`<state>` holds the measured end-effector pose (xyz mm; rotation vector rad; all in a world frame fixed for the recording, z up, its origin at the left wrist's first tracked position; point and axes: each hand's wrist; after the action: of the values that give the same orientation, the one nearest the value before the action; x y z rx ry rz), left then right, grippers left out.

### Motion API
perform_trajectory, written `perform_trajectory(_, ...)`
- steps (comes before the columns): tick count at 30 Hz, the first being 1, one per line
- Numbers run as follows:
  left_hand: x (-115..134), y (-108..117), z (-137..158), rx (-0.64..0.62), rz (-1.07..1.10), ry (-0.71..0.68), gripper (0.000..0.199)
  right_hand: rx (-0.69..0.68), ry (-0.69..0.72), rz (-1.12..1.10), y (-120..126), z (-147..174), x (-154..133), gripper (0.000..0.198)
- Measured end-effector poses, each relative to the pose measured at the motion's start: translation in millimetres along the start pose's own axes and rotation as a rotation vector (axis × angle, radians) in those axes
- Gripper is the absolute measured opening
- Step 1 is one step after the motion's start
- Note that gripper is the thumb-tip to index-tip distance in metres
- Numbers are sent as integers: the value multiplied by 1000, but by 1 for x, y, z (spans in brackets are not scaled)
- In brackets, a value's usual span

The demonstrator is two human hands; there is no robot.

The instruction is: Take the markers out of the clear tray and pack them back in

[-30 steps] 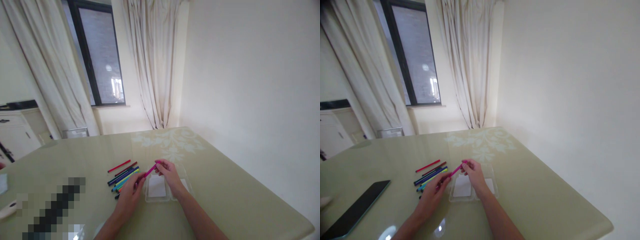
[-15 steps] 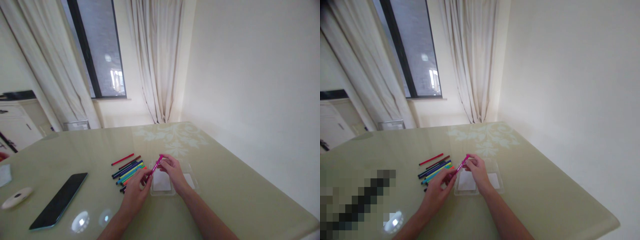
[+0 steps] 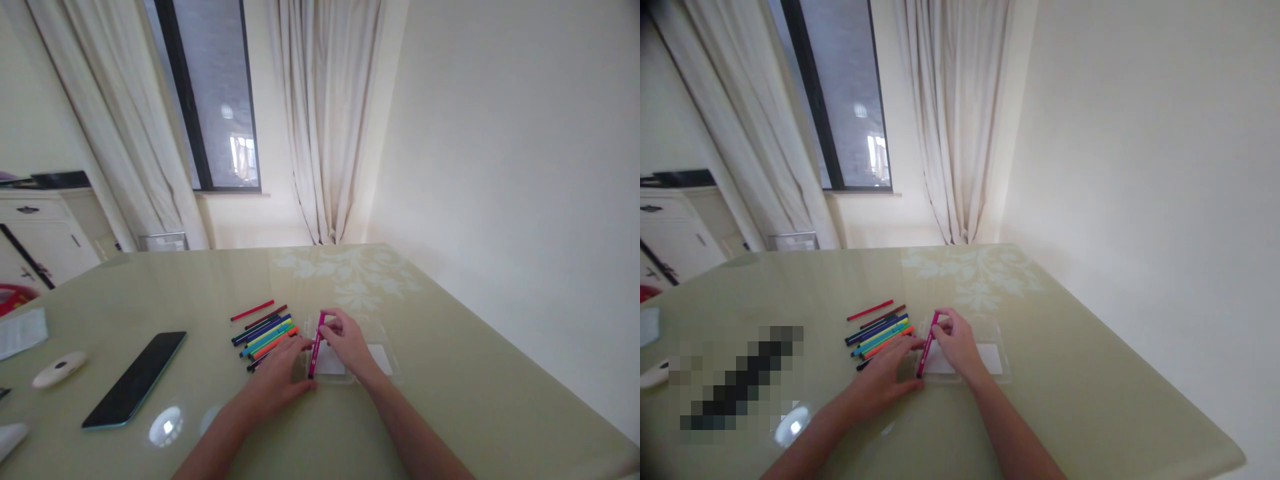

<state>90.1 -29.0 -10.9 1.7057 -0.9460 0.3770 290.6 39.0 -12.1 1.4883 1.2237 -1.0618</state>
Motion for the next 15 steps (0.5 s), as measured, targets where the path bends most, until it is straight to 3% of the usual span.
perform_trajectory(4, 2, -5, 1, 30, -17, 8, 63, 4, 112, 182, -5, 4, 3, 32)
perform_trajectory(10, 3, -1, -1, -15, -105, -161, 37, -92, 261, 445, -5, 9, 1, 33)
perform_trajectory(15, 1, -2, -1, -8, -123, -181, 38, -88, 394, 573, -4, 12, -1, 25)
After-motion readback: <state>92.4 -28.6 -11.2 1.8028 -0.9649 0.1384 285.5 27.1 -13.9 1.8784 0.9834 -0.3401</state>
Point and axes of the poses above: each hand's wrist, its own z-axis away from the middle knuckle, its own y-axis out of the back of the hand, x = y × z, and after that the axes turned 13 degrees about x, right-handed
